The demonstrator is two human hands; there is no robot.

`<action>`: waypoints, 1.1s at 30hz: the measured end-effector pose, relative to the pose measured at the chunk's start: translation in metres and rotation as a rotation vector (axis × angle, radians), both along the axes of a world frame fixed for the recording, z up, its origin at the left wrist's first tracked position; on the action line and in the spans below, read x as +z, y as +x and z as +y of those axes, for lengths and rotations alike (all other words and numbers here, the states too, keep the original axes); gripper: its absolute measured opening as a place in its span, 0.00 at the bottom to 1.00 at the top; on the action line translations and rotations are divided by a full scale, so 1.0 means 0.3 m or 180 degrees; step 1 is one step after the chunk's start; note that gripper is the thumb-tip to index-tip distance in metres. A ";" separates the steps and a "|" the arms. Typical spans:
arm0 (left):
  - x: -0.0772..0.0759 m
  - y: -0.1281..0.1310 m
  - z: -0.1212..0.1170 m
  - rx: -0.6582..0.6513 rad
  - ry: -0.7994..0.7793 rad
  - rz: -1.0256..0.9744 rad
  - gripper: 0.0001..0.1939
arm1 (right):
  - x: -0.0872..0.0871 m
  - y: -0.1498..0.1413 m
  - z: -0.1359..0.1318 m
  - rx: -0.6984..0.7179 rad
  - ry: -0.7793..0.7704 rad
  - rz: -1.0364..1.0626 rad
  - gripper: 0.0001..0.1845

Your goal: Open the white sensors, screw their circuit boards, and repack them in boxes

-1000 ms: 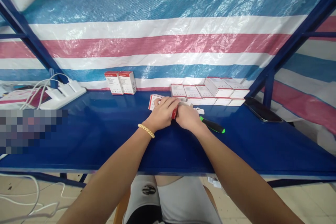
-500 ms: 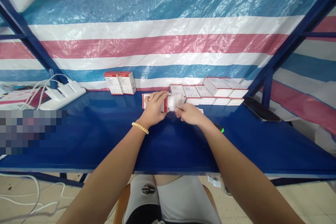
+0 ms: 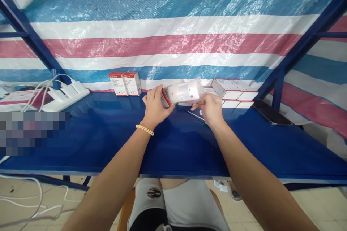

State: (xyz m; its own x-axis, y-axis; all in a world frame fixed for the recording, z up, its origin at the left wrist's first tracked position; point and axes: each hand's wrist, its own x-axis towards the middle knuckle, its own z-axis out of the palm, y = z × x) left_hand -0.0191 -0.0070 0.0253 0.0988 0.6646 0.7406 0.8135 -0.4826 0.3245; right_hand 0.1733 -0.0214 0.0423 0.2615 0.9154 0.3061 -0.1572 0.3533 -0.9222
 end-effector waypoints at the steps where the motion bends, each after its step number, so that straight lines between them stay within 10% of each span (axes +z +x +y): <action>1: 0.005 -0.004 0.003 0.0149 -0.0022 -0.0167 0.45 | 0.006 0.005 0.005 -0.0019 0.0025 0.0290 0.16; 8: 0.055 -0.072 0.030 0.1622 -0.0444 -0.1305 0.39 | 0.016 0.019 0.015 0.0019 -0.0186 0.0934 0.15; 14: 0.057 -0.083 0.031 0.1789 -0.0373 -0.1149 0.46 | -0.001 -0.013 0.010 0.0266 -0.0341 0.0427 0.09; 19: 0.049 -0.042 0.005 0.1005 0.0280 -0.0904 0.48 | -0.025 -0.026 0.012 0.0437 -0.0471 -0.0233 0.10; 24: 0.030 0.039 -0.056 -0.0900 0.0207 0.0009 0.29 | -0.038 -0.026 0.011 0.0355 -0.0433 -0.0500 0.11; 33: -0.001 0.077 -0.056 -0.1212 -0.0784 -0.0026 0.56 | -0.026 -0.019 0.025 -0.0378 -0.0003 0.0278 0.13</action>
